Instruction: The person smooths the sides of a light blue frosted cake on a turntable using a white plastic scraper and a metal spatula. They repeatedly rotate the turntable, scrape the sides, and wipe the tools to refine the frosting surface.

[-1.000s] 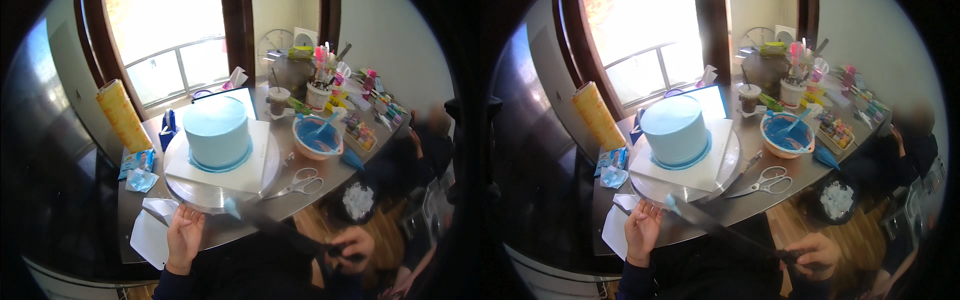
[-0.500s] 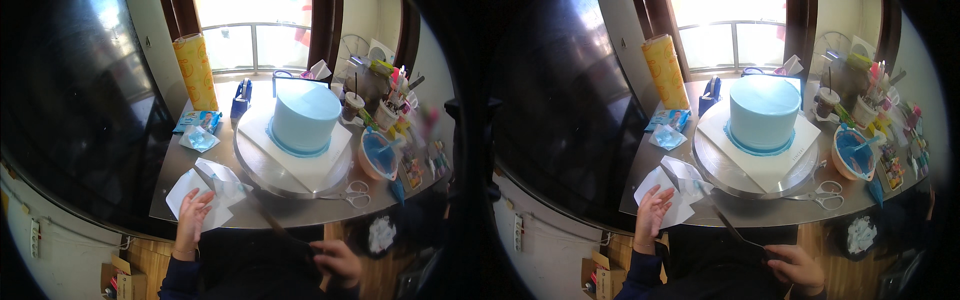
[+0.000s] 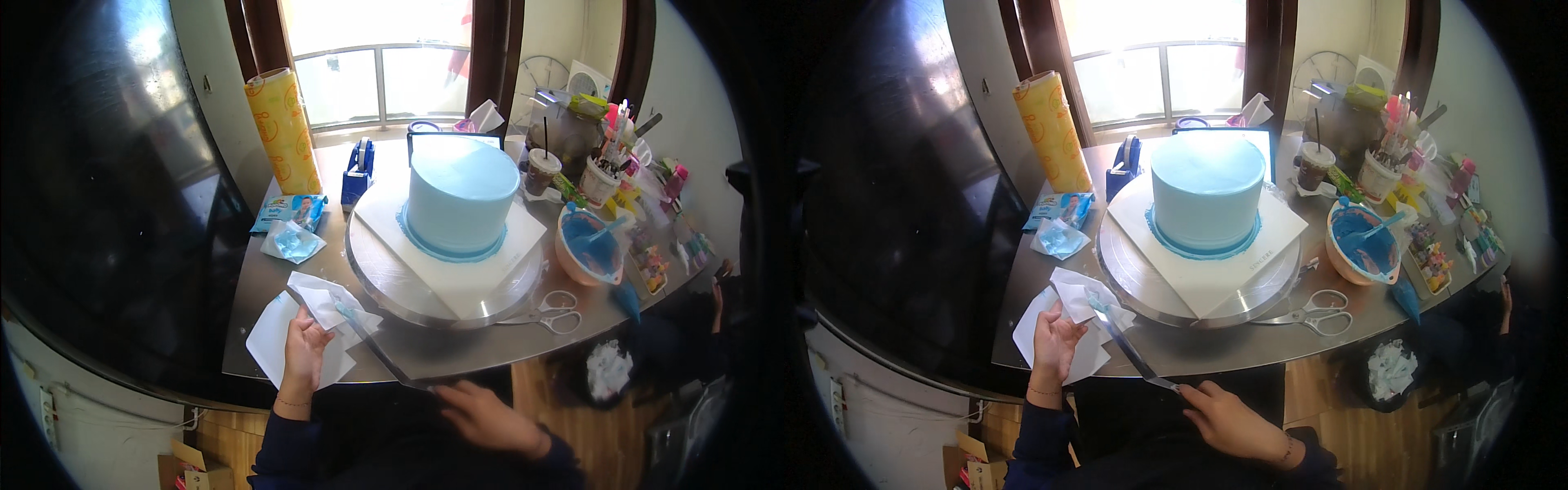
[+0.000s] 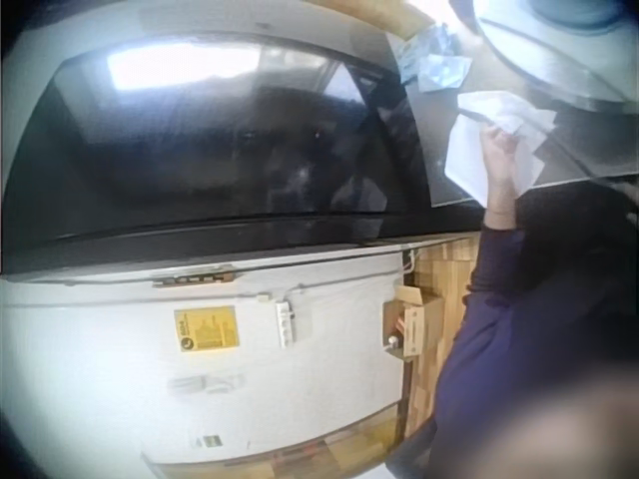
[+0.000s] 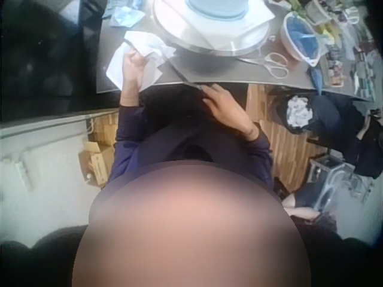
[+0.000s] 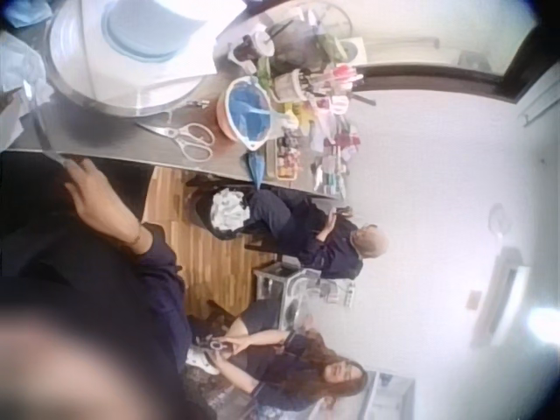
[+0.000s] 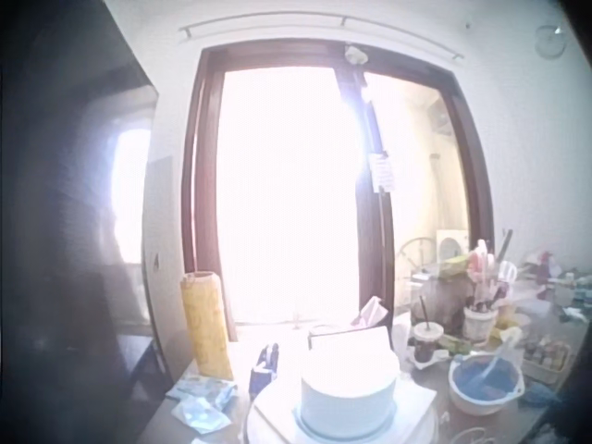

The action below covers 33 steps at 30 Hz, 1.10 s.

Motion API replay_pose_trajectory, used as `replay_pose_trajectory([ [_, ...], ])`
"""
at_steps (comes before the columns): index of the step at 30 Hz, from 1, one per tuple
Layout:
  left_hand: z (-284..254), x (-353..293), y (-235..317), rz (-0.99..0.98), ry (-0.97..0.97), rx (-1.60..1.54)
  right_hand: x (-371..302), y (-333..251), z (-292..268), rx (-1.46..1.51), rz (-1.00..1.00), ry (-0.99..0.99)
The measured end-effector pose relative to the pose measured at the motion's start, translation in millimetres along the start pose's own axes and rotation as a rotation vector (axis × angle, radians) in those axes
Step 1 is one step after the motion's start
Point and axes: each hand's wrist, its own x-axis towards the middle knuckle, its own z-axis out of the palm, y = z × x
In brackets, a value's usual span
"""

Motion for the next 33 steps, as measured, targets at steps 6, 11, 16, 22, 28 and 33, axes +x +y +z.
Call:
replay_pose_trajectory([
  [6, -5, 0, 1, 0.017, 0.015, 0.02, -18, -19, -34, 0.005, -0.017, -0.083],
  [11, -13, -20, 1, 0.1, 0.174, 0.045, 6, -31, -18, 0.101, -0.189, 0.112],
  [16, -25, -54, 0, 0.293, 0.285, 0.042, 73, -40, 19, 0.625, 0.186, -0.037],
  [22, -44, -76, 8, 0.277, 0.309, 0.097, 150, -43, 48, 0.745, 0.218, -0.022],
  [28, -52, -81, 8, 0.265, 0.286, 0.017, 183, -43, 50, 0.676, 0.325, -0.03],
  [33, -55, -83, 6, 0.279, 0.283, -0.005, 186, -40, 42, 0.74, 0.363, -0.099],
])
